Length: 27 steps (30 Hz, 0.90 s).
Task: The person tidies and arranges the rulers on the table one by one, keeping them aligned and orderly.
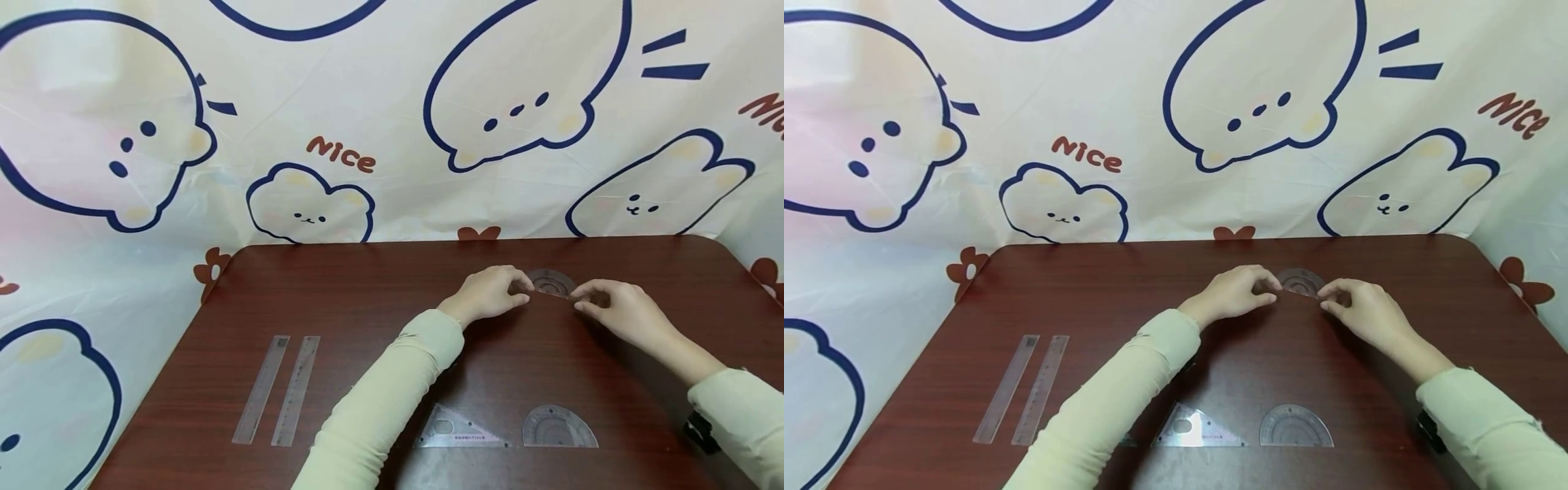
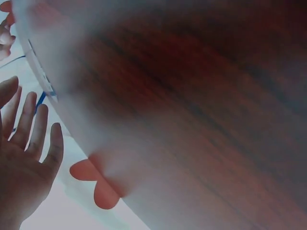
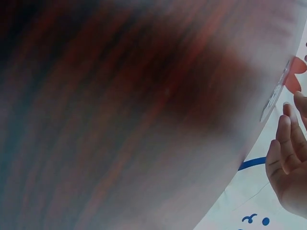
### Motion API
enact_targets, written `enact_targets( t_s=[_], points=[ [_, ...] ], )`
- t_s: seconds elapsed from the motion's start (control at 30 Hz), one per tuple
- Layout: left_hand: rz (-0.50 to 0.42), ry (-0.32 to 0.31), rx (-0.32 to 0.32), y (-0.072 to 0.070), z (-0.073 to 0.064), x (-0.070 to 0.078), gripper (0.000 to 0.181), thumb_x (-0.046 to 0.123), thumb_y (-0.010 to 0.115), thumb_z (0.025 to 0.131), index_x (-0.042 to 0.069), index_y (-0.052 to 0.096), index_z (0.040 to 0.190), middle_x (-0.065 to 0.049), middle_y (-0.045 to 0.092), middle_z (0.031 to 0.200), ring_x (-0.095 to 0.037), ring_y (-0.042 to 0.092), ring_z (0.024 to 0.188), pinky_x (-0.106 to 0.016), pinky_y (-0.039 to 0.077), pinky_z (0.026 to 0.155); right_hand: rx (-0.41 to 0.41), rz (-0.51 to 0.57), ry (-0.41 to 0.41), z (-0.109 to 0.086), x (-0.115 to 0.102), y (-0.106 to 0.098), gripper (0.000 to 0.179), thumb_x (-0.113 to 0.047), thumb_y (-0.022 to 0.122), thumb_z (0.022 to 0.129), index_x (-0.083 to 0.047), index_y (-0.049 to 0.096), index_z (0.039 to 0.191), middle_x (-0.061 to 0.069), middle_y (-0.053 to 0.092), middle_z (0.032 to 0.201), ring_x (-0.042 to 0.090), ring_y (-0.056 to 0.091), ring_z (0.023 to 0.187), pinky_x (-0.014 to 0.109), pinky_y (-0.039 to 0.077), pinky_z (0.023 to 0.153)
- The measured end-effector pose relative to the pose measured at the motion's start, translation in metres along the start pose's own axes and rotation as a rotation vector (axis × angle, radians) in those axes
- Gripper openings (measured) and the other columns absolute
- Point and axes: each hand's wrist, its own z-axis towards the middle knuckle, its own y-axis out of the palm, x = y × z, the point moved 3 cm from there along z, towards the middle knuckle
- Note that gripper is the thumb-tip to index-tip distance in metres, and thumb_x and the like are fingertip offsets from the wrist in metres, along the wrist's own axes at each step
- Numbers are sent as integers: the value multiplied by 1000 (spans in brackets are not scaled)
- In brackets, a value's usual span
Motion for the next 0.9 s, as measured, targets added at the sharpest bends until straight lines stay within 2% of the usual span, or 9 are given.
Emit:
enact_targets(
  t_s=[0.3, 0.4, 0.57, 0.77, 0.9],
  points=[
    [-93, -30, 29, 5, 18, -7, 24, 32, 67, 96, 29, 69, 120, 18, 62, 112, 3, 55, 102, -23, 44, 85, -25, 1, 16, 12, 7, 2, 16, -11, 75, 89, -5, 73, 103, 2, 67, 84, 21, 55, 74, 38, 43, 68],
    [-64, -22, 30, 6, 22, -6, 27, 33, 68, 95, 29, 68, 122, 17, 62, 115, 3, 55, 104, -23, 44, 86, -36, -4, 11, 16, 8, 2, 18, -12, 75, 89, -5, 72, 105, 2, 66, 84, 21, 56, 76, 40, 44, 69],
    [-29, -32, 9, 9, 29, -3, 33, 36, 68, 95, 30, 66, 127, 16, 59, 126, 2, 52, 115, -24, 44, 91, -58, 8, 10, 22, 7, 3, 23, -12, 75, 89, -2, 70, 109, 10, 69, 94, 25, 61, 83, 45, 48, 74],
    [-37, -67, 6, 8, 33, -2, 34, 36, 70, 94, 32, 66, 127, 17, 60, 125, 2, 52, 116, -28, 45, 92, -70, 63, 36, 28, 11, 6, 26, -12, 74, 89, 0, 68, 112, 13, 68, 97, 23, 59, 79, 36, 46, 68],
    [-18, -107, -2, 7, 34, -3, 36, 36, 71, 93, 32, 66, 128, 17, 59, 127, 1, 50, 119, -30, 44, 95, -79, 67, 62, 31, 16, 8, 28, -13, 74, 90, 0, 68, 114, 15, 68, 100, 24, 59, 80, 37, 46, 68]
  ],
)
